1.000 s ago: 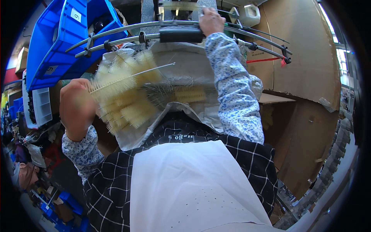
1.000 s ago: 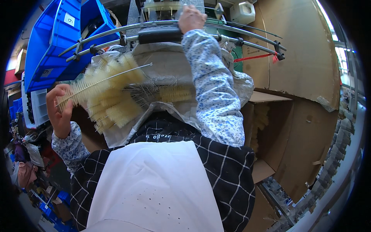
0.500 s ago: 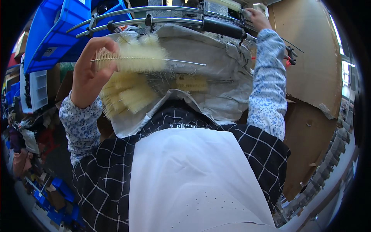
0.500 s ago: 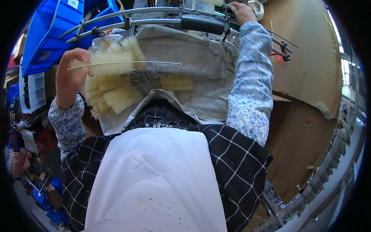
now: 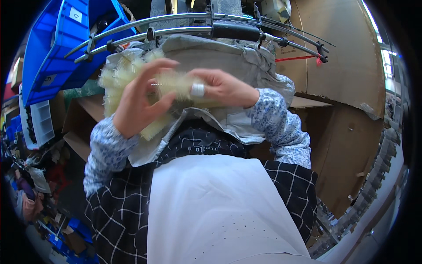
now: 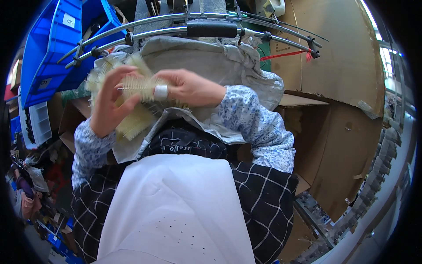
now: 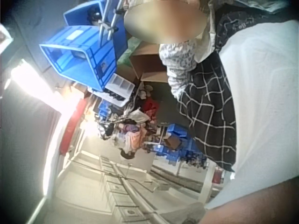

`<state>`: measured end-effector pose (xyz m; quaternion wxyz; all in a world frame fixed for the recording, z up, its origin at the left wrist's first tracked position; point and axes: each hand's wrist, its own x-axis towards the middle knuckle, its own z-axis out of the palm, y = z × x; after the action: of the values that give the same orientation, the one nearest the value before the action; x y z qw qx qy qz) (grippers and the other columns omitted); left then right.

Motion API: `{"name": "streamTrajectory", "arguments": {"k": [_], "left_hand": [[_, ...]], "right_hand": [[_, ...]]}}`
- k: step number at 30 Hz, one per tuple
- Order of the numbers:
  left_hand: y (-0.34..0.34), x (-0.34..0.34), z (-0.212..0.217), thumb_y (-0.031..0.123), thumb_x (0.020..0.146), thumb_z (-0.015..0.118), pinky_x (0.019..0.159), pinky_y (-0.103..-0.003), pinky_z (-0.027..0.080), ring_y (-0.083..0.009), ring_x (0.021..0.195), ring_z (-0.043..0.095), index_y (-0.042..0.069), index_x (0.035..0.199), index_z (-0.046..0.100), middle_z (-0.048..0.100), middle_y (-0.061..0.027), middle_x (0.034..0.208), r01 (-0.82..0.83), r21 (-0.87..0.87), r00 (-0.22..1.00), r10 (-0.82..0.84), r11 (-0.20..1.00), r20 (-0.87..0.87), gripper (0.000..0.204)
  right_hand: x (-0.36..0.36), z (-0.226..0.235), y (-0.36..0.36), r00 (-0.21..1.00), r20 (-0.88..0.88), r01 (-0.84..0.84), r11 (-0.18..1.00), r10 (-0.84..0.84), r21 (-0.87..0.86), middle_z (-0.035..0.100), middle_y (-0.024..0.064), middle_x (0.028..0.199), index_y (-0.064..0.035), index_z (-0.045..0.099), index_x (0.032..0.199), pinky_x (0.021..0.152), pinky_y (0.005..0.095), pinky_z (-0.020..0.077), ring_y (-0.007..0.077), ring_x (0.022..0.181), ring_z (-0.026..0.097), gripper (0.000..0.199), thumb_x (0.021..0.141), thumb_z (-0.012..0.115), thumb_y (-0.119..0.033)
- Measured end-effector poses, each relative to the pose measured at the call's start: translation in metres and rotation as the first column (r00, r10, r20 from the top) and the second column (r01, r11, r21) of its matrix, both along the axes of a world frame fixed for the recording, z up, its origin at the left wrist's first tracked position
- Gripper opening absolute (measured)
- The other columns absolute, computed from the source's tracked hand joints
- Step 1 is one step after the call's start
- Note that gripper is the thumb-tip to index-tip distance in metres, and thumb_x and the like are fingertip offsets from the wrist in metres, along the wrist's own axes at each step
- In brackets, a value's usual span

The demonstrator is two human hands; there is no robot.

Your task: The person inserts cylindrical yellow bristle brushes onto metal rods using a mechanical jig. They repeatedly pick up a brush, align it with the rod, and push it into place, then move the rod to the next position. The person handles the brushes and rods by hand throughout the process.

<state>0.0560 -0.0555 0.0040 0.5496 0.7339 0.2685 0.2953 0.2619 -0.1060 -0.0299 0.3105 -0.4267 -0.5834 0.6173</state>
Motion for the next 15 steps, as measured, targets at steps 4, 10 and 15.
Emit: {"name": "streamTrajectory", "arguments": {"k": [4,10,15], "left_hand": [[0.003,-0.069,-0.006,0.010,0.069,0.059,0.064,-0.032,0.044,-0.0224,0.073,0.054,0.007,0.110,0.043,0.051,-0.0101,0.087,0.155,0.052,0.772,-0.088,0.987,-0.630,0.044],[-0.033,-0.087,-0.028,0.024,0.067,0.062,0.069,-0.038,0.043,-0.0311,0.077,0.054,0.015,0.115,0.039,0.051,-0.0144,0.089,0.323,0.051,0.243,-0.030,0.945,-0.970,0.054],[-0.033,-0.090,-0.038,0.019,0.067,0.060,0.070,-0.038,0.042,-0.0306,0.078,0.053,0.016,0.108,0.046,0.051,-0.0142,0.085,0.313,0.142,0.436,-0.009,0.939,-0.900,0.043]], "right_hand": [[0.076,-0.021,0.061,0.518,0.439,0.237,0.617,-0.734,0.751,0.057,0.0103,0.084,-0.0088,0.054,0.103,0.075,0.0321,0.0411,0.0243,0.081,0.052,0.030,0.074,0.052,-0.004],[0.118,-0.051,0.109,-0.092,0.700,0.099,0.693,-0.708,0.714,0.055,0.0025,0.091,-0.0273,0.053,0.106,0.077,0.0407,0.0367,0.0244,0.090,0.048,0.028,0.080,0.044,-0.030],[0.117,-0.056,0.119,-0.126,0.733,0.057,0.733,-0.669,0.678,0.055,0.0026,0.093,-0.0272,0.053,0.107,0.079,0.0401,0.0367,0.0239,0.091,0.048,0.031,0.078,0.044,-0.024]]}}
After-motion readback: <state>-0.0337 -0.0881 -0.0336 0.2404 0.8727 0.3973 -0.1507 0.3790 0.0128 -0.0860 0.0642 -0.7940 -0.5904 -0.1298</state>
